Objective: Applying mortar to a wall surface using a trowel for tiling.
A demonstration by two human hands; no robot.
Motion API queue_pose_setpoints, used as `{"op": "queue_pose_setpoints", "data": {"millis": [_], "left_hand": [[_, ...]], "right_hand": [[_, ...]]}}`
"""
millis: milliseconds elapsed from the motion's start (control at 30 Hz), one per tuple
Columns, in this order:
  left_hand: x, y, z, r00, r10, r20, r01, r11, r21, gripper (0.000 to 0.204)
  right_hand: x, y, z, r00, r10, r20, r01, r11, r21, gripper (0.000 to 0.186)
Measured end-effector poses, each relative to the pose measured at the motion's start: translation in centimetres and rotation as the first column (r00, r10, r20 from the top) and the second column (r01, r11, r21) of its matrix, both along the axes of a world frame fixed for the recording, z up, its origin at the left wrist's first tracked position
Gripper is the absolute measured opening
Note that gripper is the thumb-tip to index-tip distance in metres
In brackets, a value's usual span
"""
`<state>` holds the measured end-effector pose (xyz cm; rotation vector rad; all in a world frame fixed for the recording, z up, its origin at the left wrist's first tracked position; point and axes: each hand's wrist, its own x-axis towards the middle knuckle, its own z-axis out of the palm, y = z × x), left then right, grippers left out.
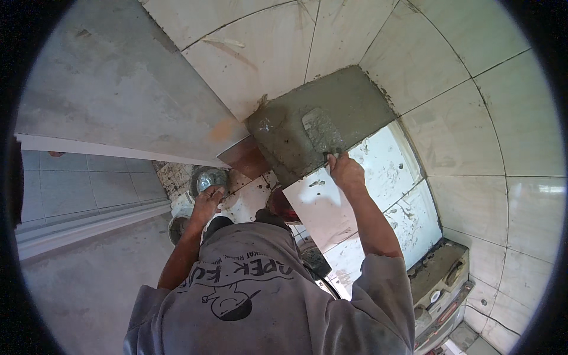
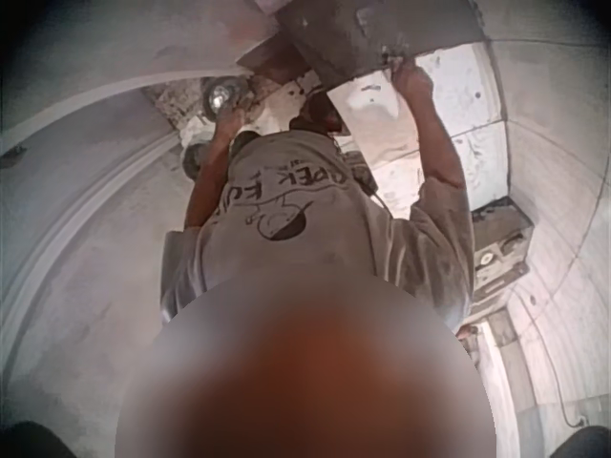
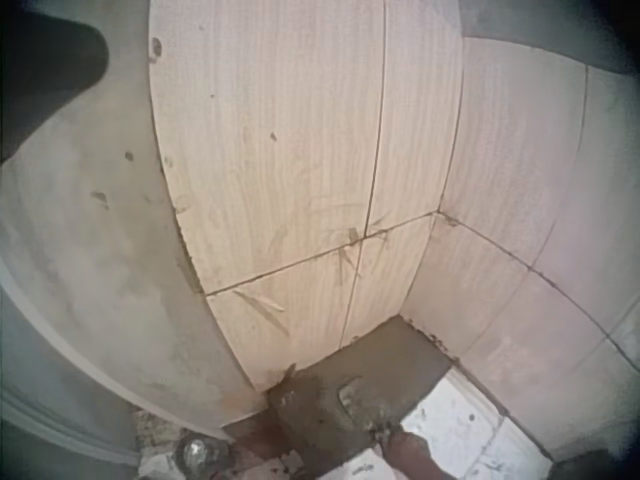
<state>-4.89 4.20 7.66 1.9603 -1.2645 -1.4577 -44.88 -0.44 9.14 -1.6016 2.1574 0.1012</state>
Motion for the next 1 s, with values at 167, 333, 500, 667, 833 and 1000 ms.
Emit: {"op": "queue_pose_setpoints", "data": {"millis": [167, 333, 500, 667, 833, 1000], "left_hand": [[0.5, 0.8, -1.1, 1.0, -0.02, 0.011, 0.02, 0.999, -0.042, 0.032], [-0.6, 0.4, 0.3, 1.0, 0.001, 0.006, -0.001, 0.998, 0.069, 0.034], [-0.9, 0.6, -0.4, 0.999, -0.046, -0.012, 0.046, 0.997, 0.068, 0.037], [-1.2, 0.6, -1.0, 0.997, -0.077, -0.001, 0.077, 0.996, 0.052, 0.039], [-0.9, 0.8, -1.2, 0.997, -0.072, -0.015, 0.073, 0.995, 0.071, 0.038], [-0.2, 1.5, -0.7, 0.999, -0.028, -0.016, 0.029, 0.999, 0.028, 0.037]], "right_hand": [[1.3, 0.9, -0.2, 0.972, -0.077, 0.222, 0.048, 0.99, 0.133, 0.062], [3.3, 3.4, -1.7, 0.792, -0.319, 0.521, 0.201, 0.941, 0.271, 0.067], [6.9, 4.5, -0.2, 0.838, -0.236, 0.491, 0.109, 0.956, 0.272, 0.051], [7.8, 4.5, 0.3, 0.926, -0.03, 0.378, -0.052, 0.978, 0.204, 0.049], [6.1, 4.0, -0.6, 0.986, 0.089, 0.138, -0.109, 0.984, 0.14, 0.057], [1.6, 1.4, 0.2, 0.999, -0.031, 0.016, 0.029, 0.992, 0.122, 0.058]]}}
